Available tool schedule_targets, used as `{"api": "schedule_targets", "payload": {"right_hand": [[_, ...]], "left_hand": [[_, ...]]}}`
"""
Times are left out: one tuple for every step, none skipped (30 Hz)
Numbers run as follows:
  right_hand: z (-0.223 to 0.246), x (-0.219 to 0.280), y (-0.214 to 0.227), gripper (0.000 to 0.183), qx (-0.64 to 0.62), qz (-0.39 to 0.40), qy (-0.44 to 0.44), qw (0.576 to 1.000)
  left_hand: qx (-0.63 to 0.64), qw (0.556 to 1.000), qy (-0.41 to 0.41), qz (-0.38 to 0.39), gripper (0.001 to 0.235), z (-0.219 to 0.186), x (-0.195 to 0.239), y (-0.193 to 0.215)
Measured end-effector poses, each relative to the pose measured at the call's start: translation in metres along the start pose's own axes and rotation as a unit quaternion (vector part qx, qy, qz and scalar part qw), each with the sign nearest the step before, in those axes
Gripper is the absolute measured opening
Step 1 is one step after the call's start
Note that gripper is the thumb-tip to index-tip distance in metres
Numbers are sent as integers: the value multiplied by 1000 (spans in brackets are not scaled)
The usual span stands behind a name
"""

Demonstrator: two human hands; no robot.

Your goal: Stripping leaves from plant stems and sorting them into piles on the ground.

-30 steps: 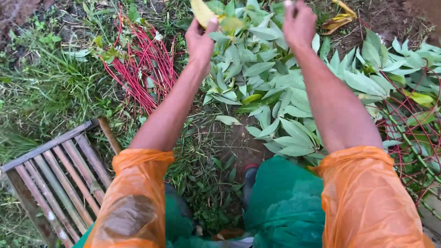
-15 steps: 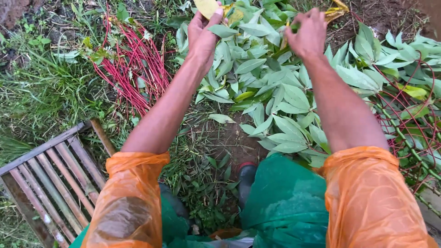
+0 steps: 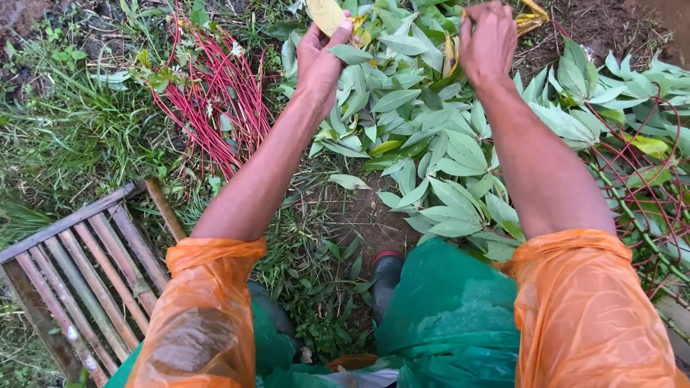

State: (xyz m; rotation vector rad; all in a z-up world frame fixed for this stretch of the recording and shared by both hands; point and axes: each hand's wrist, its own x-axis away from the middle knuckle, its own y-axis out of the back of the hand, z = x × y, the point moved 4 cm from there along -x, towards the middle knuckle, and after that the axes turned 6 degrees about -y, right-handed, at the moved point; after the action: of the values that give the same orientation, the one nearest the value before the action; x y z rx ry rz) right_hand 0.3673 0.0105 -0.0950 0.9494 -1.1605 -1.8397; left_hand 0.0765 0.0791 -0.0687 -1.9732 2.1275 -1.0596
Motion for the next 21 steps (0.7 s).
{"api": "schedule_targets", "payload": {"right_hand": [[5, 4, 6, 12, 0, 0, 0, 1000], [12, 5, 13, 15, -27, -8, 10, 1000], [19, 6, 20, 22, -55, -15, 21, 998], [20, 10, 21, 22, -56, -15, 21, 998], [17, 13, 13, 20, -40, 81, -28, 996], [13, 18, 5, 19, -23, 177, -75, 981], [14, 21, 5, 19, -24, 177, -73, 981], [12, 27, 0, 19, -1, 225, -112, 968], [11, 33, -5, 20, 23, 272, -149, 950], [7, 34, -10, 20, 22, 273, -149, 950], [5, 33, -12, 30, 24, 239, -127, 962], [4, 32, -15, 41, 25, 204, -103, 973], [10, 30, -12, 41, 24, 205, -102, 973], [12, 31, -11, 43, -14, 229, -169, 959], [14, 33, -9, 45, -52, 252, -234, 938], [10, 32, -17, 45, -52, 253, -234, 937], [10, 28, -21, 32, -45, 214, -185, 958], [9, 25, -24, 18, -38, 175, -135, 975], [6, 23, -30, 18, -38, 175, -135, 974], [4, 21, -32, 12, -20, 136, -113, 984], [2, 19, -33, 7, -2, 96, -89, 991]], "left_hand": [[0, 1000, 0, 1, 38, -3, 5, -2], [-8, 1000, 4, 1, 40, -7, 9, -5], [-16, 1000, 9, 1, 43, -11, 13, -7], [-17, 1000, 8, 1, 43, -11, 13, -5], [-18, 1000, 2, 6, 41, -10, 13, -4], [-19, 1000, -4, 10, 40, -10, 12, -4], [-19, 1000, -5, 10, 40, -11, 13, -4], [-30, 1000, 0, 4, 41, -12, 15, -3], [-42, 999, 4, -2, 42, -13, 16, -2], [-42, 999, 4, -3, 42, -14, 16, -1], [-39, 999, 6, -1, 41, -14, 16, 1], [-35, 999, 7, 0, 41, -14, 16, 2], [-36, 999, 6, -1, 41, -14, 15, 3], [-36, 999, 9, -2, 41, -12, 14, 4], [-36, 999, 12, -3, 42, -10, 13, 5], [-37, 999, 12, -3, 42, -10, 12, 6], [-54, 998, 19, -11, 41, -8, 11, 8], [-72, 997, 27, -19, 39, -7, 10, 8], [-72, 997, 27, -19, 39, -7, 9, 8], [-66, 997, 25, -14, 39, -6, 9, 8], [-60, 998, 22, -8, 39, -5, 9, 8]]}}
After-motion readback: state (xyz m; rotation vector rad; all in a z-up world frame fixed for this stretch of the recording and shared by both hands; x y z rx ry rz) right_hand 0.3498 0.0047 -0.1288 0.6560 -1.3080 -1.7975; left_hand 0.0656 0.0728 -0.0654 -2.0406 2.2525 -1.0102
